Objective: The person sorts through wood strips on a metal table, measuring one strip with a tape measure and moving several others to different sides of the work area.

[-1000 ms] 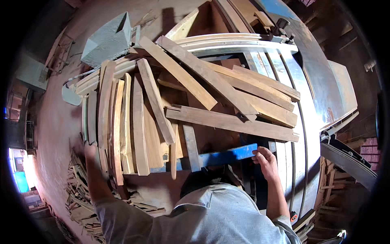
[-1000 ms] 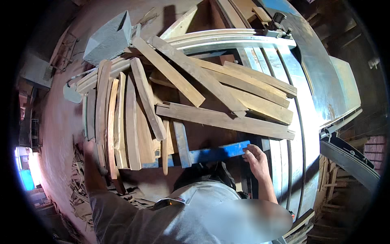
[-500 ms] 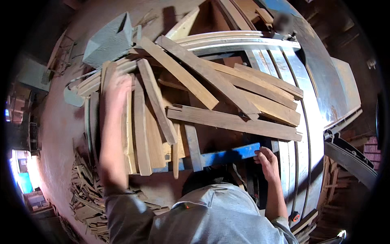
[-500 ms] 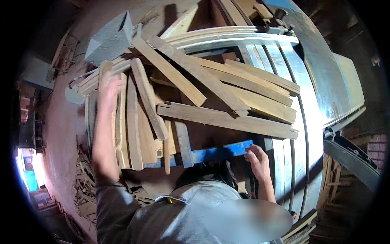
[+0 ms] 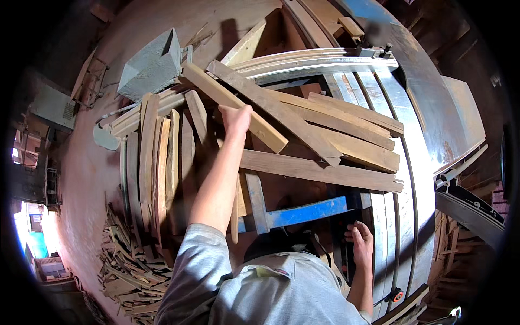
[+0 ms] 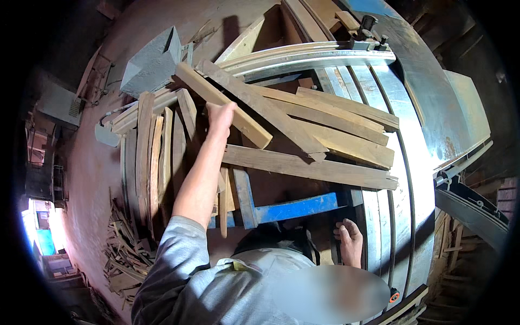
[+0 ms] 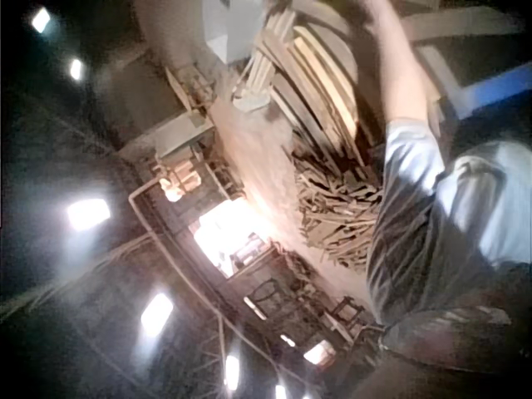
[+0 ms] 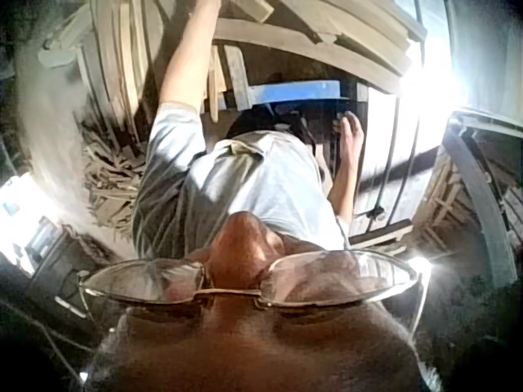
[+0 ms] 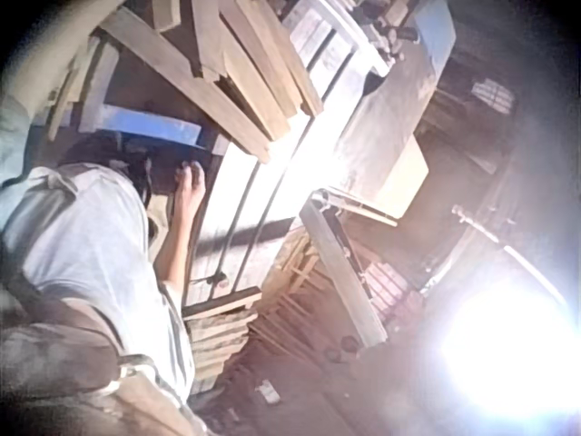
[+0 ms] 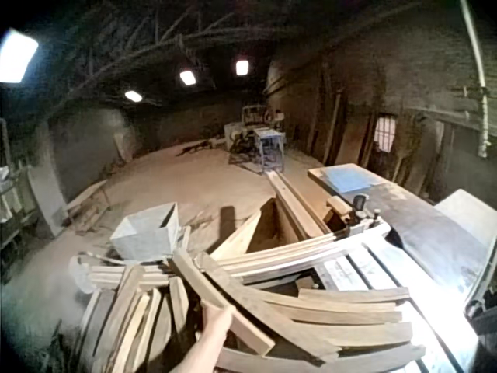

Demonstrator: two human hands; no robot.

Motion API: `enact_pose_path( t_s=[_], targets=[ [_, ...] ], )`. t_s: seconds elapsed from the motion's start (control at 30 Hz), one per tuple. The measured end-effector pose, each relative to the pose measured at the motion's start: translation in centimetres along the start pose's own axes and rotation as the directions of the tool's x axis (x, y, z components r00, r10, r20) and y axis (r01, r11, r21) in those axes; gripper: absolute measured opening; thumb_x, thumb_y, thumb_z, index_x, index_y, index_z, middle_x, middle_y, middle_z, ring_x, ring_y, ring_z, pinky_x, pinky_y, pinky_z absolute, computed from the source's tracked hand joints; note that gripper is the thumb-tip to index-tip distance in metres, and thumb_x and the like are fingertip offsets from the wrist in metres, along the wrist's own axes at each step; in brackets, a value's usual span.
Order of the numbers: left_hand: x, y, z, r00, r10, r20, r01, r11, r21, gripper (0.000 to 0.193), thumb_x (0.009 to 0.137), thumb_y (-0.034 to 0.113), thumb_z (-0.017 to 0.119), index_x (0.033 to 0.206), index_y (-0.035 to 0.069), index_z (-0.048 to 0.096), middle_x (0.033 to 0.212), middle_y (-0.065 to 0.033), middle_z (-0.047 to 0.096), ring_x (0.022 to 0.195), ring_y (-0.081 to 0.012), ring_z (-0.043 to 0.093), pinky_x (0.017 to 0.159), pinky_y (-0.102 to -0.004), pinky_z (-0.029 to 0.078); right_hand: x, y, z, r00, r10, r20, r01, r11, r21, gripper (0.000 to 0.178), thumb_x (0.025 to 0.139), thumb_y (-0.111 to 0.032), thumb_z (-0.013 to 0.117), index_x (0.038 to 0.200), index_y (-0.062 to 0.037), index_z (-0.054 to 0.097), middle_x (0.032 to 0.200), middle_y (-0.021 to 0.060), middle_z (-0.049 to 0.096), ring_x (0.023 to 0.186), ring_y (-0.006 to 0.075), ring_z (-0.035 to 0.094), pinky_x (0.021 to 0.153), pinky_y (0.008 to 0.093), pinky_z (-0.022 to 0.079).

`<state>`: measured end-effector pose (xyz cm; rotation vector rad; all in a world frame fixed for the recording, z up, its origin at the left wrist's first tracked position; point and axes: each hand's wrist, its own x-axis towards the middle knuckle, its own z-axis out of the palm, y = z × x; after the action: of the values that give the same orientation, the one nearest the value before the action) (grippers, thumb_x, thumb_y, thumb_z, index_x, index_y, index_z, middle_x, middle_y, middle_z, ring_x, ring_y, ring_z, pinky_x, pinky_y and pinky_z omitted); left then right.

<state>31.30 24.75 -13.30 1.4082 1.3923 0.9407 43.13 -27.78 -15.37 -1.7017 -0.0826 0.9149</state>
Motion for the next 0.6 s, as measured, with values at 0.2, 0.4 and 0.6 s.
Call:
enact_pose_path(
  t_s=[0.2, 0.4, 0.6],
  targets=[
    [-3.3, 0.7, -3.8, 0.961, 0.012, 0.275, 0.182, 0.724, -0.665, 0.041, 0.086, 0.003, 0.058, 0.126, -0.001, 0.057, 0.114, -0.0132, 0.066, 0.112, -0.035, 0.067, 0.103, -0.0483, 0.053, 0.3, -0.4, -0.3, 1.0, 0.014, 0.026, -0.015, 0.999, 0.029, 0.039, 0.103, -0.018, 0.064, 0.135, 0.0036, 0.06, 0.117, 0.0133, 0.071, 0.094, 0.0177, 0.069, 0.084, 0.0319, 0.056],
    [-8.5, 3.9, -6.5, 0.915, 0.09, 0.394, 0.243, 0.657, -0.714, 0.04, 0.094, 0.025, 0.061, 0.126, 0.001, 0.059, 0.111, -0.0135, 0.068, 0.104, -0.0328, 0.069, 0.093, -0.0487, 0.057, 1.1, -1.8, 0.5, 0.996, 0.008, 0.087, -0.006, 1.0, -0.022, 0.043, 0.103, -0.019, 0.065, 0.138, 0.0057, 0.058, 0.122, 0.0149, 0.07, 0.098, 0.018, 0.068, 0.087, 0.0319, 0.055],
    [-10.2, 3.0, -7.1, 0.859, 0.039, 0.511, 0.397, 0.579, -0.712, 0.058, 0.099, 0.059, 0.06, 0.126, 0.007, 0.059, 0.1, -0.0096, 0.066, 0.083, -0.0254, 0.066, 0.072, -0.0405, 0.058, 1.4, -2.0, 1.2, 0.988, -0.028, 0.155, 0.032, 0.999, -0.024, 0.046, 0.103, -0.021, 0.066, 0.138, 0.0067, 0.057, 0.122, 0.0146, 0.07, 0.1, 0.0186, 0.068, 0.089, 0.0328, 0.055]
  ],
)
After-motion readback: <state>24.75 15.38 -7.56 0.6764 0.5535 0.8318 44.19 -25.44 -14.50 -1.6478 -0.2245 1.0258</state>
